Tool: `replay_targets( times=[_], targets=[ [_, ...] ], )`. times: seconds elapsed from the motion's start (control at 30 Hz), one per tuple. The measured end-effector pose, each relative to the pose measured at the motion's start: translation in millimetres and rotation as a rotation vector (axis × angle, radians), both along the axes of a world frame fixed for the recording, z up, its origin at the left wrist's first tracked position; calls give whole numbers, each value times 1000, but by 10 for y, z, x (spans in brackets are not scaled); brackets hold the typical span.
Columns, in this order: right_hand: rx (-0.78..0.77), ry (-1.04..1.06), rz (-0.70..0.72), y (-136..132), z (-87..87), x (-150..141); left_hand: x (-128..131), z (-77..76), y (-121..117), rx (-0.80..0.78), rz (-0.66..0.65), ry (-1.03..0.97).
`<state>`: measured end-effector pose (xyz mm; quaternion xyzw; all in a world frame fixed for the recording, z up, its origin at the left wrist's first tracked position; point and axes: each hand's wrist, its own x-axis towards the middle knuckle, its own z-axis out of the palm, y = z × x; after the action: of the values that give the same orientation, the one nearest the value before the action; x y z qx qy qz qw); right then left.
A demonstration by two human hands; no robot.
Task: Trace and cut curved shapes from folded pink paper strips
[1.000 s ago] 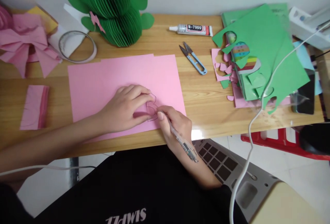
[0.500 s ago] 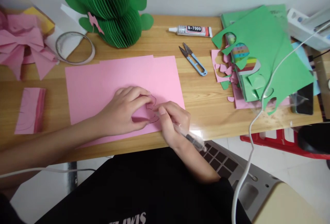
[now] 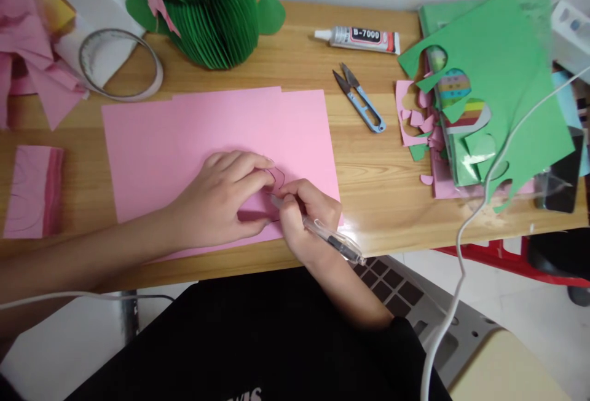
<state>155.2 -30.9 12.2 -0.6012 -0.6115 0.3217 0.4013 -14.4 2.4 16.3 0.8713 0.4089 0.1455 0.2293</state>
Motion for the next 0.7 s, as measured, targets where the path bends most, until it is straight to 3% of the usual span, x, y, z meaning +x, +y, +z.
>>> replay_targets(
  times=[0.7],
  targets=[
    [23, -39, -45, -17, -11, 16, 8, 18, -1, 3, 1, 6]
  ],
)
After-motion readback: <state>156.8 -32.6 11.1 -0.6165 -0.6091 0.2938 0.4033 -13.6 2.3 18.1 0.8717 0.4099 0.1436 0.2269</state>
